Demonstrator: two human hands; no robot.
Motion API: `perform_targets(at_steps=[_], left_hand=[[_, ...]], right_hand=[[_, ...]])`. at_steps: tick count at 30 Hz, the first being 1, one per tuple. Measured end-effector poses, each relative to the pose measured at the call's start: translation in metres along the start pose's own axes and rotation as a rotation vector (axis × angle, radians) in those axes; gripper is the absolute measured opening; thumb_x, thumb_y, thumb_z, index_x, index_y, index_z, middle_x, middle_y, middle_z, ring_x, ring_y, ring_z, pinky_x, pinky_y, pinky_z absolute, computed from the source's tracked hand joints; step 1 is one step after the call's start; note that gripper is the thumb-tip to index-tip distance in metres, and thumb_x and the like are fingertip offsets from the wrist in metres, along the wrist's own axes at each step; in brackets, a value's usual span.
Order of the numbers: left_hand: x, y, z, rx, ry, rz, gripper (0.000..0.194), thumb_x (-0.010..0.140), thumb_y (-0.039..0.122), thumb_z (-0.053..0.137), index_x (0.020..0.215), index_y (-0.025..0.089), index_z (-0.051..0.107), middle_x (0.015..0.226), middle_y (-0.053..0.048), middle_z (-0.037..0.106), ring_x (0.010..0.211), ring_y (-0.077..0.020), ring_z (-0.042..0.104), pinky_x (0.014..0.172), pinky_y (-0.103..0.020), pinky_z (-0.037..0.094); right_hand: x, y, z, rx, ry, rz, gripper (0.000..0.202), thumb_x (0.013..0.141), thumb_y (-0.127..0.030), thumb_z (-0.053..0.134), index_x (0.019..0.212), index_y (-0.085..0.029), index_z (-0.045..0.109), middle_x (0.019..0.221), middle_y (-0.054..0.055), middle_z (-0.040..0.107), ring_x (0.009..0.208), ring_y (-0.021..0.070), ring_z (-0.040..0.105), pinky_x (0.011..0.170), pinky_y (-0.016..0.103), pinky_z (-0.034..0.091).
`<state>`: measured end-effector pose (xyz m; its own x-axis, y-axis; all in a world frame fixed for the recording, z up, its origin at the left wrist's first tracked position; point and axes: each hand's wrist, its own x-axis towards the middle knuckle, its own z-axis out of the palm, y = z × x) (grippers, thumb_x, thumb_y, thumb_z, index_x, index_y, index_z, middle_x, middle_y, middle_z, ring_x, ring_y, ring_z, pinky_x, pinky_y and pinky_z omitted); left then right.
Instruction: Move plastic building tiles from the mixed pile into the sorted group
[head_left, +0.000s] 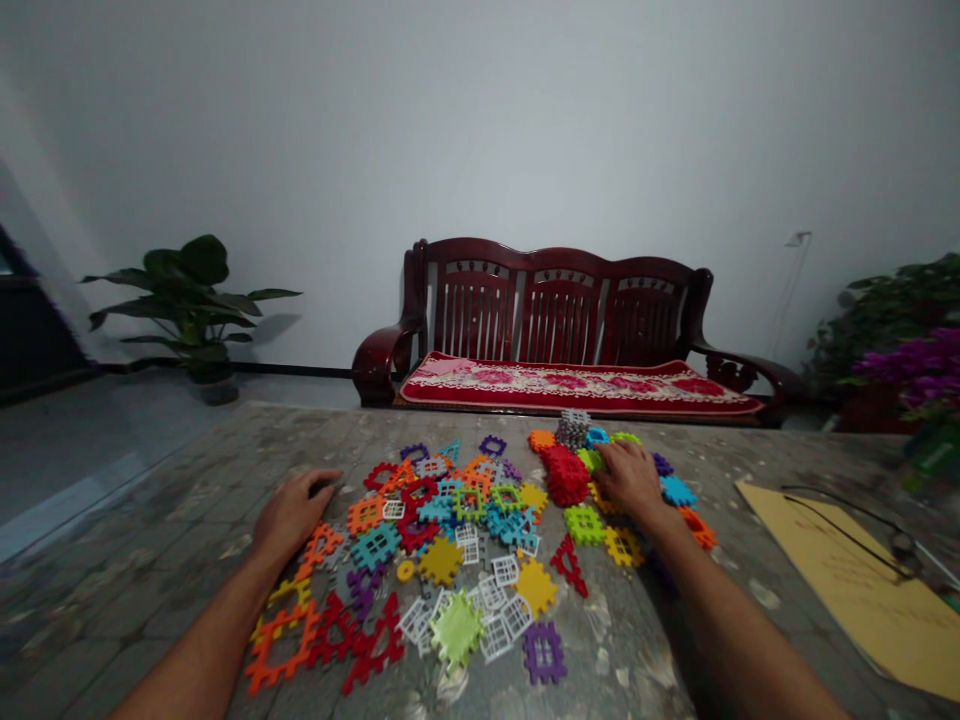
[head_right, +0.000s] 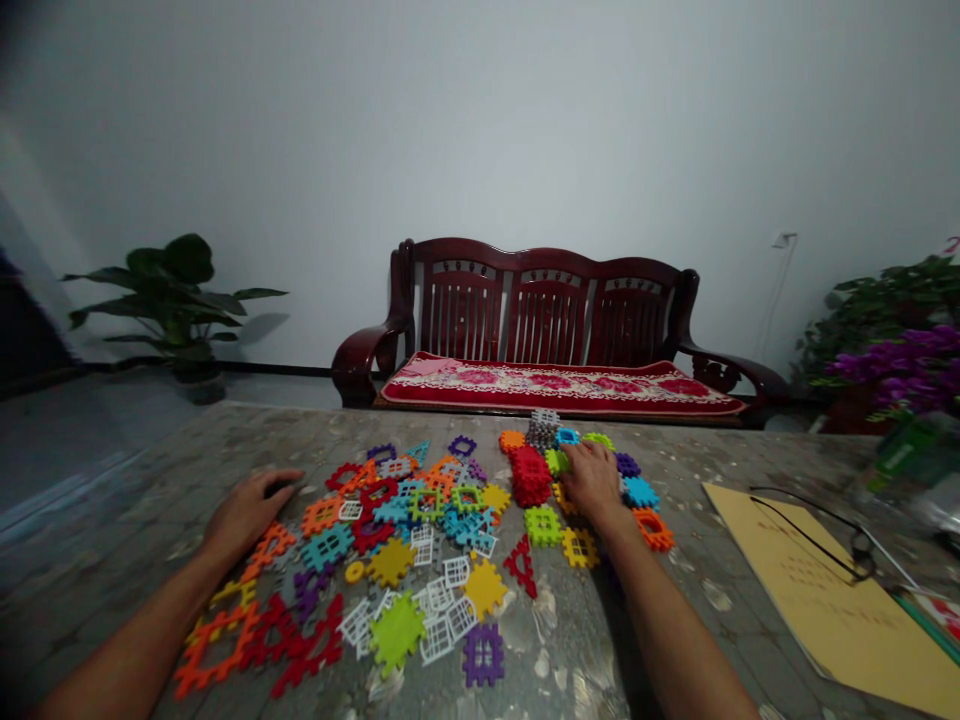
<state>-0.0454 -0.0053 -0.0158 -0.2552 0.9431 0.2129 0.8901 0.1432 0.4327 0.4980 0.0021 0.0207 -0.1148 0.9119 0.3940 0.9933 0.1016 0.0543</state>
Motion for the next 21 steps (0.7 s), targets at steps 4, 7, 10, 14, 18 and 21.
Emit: perform_targets(at_steps=[4,7,10,14,18,21], left_hand=[[0.0,0.002,0.0,0.015,0.004,-0.018,0.035,0.085,0.031,0.049,0.11,0.022,0.072,0.121,-0.009,0.07,0.109,-0.0274,0.064,0.094,-0.038,0.048],[-0.001,0.005,-0.002,0.033,0.01,-0.026,0.034,0.085,0.029,0.05,0.11,0.023,0.073,0.12,-0.008,0.07,0.109,-0.0259,0.064,0.094,-0.036,0.048],[-0.003,0.01,-0.004,0.049,0.0,-0.046,0.033,0.086,0.03,0.051,0.109,0.024,0.073,0.119,-0.006,0.071,0.108,-0.0245,0.064,0.092,-0.033,0.049],[-0.005,0.012,-0.007,0.052,-0.001,-0.044,0.031,0.086,0.03,0.052,0.108,0.025,0.073,0.12,-0.005,0.07,0.109,-0.0238,0.064,0.093,-0.032,0.048],[-0.006,0.012,-0.006,0.026,0.015,-0.041,0.03,0.085,0.028,0.053,0.106,0.025,0.074,0.119,-0.006,0.071,0.108,-0.0237,0.064,0.092,-0.032,0.047],[-0.007,0.011,-0.005,0.013,0.018,-0.042,0.029,0.085,0.029,0.053,0.105,0.026,0.074,0.117,-0.004,0.072,0.108,-0.0227,0.064,0.092,-0.03,0.047]], right_hand=[[-0.002,-0.001,-0.005,0.068,0.069,-0.002,0.043,0.077,-0.016,0.059,0.119,-0.024,0.065,0.118,0.009,0.069,0.116,0.0295,0.052,0.1,0.045,0.035],[-0.005,-0.015,-0.015,0.206,0.236,0.011,0.04,0.079,-0.014,0.052,0.116,-0.022,0.065,0.116,0.008,0.069,0.112,0.0274,0.055,0.098,0.044,0.04],[-0.011,-0.048,-0.03,0.442,0.391,-0.017,0.036,0.082,-0.015,0.048,0.112,-0.02,0.067,0.11,0.008,0.07,0.106,0.025,0.06,0.097,0.042,0.043],[-0.023,-0.111,-0.039,0.736,0.297,-0.119,0.031,0.084,-0.017,0.046,0.105,-0.023,0.069,0.108,0.006,0.071,0.104,0.0212,0.063,0.093,0.037,0.048],[-0.034,-0.156,-0.027,0.711,0.143,-0.158,0.039,0.082,-0.02,0.055,0.119,-0.023,0.064,0.117,0.007,0.069,0.111,0.0241,0.061,0.097,0.04,0.048],[-0.039,-0.169,-0.014,0.601,0.105,-0.119,0.048,0.078,-0.024,0.064,0.125,-0.026,0.061,0.126,0.008,0.065,0.117,0.0284,0.057,0.1,0.044,0.045]])
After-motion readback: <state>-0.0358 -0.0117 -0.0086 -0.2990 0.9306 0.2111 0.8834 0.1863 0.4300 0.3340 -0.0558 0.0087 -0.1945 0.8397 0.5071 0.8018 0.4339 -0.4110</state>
